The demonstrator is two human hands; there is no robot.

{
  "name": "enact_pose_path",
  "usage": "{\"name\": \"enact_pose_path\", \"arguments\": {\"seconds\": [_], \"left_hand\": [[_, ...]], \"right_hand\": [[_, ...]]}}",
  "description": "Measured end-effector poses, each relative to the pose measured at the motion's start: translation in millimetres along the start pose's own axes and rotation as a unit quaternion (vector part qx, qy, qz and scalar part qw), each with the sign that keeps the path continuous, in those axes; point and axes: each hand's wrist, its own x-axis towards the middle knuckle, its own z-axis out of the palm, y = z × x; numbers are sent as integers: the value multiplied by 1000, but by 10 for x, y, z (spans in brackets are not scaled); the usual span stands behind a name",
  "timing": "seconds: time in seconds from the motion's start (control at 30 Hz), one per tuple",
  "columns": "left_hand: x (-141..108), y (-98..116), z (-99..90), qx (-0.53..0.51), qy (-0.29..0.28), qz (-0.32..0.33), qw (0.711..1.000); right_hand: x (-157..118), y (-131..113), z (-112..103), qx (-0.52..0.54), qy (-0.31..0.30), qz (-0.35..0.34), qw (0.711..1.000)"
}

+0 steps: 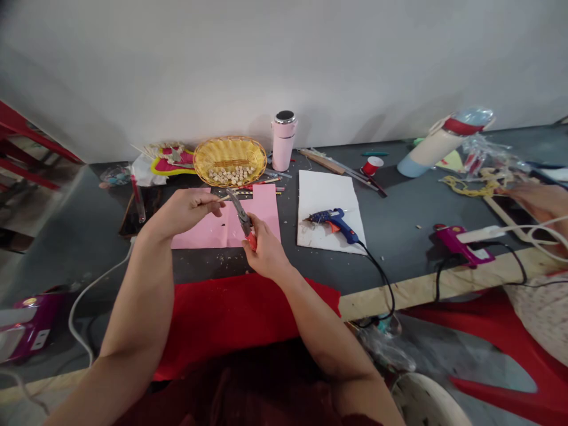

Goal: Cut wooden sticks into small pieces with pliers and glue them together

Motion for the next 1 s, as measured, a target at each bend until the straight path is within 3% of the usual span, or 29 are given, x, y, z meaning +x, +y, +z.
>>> {"name": "enact_pose_path", "arguments": {"seconds": [0.17,0.43,0.67,1.0], "left_hand": [[-1,40,3,18,0,-9,1000],[1,49,-1,28,1,-7,1000],[-1,45,52,1,78,10,997],[-46,28,-16,-34,43,-5,998]], "right_hand": [[-40,-88,35,-4,3,42,999],[-26,-180,-6,9,-1,40,999],[-33,-175,-29,88,-38,61,993],[-18,-78,-17,57,-24,18,998]]}}
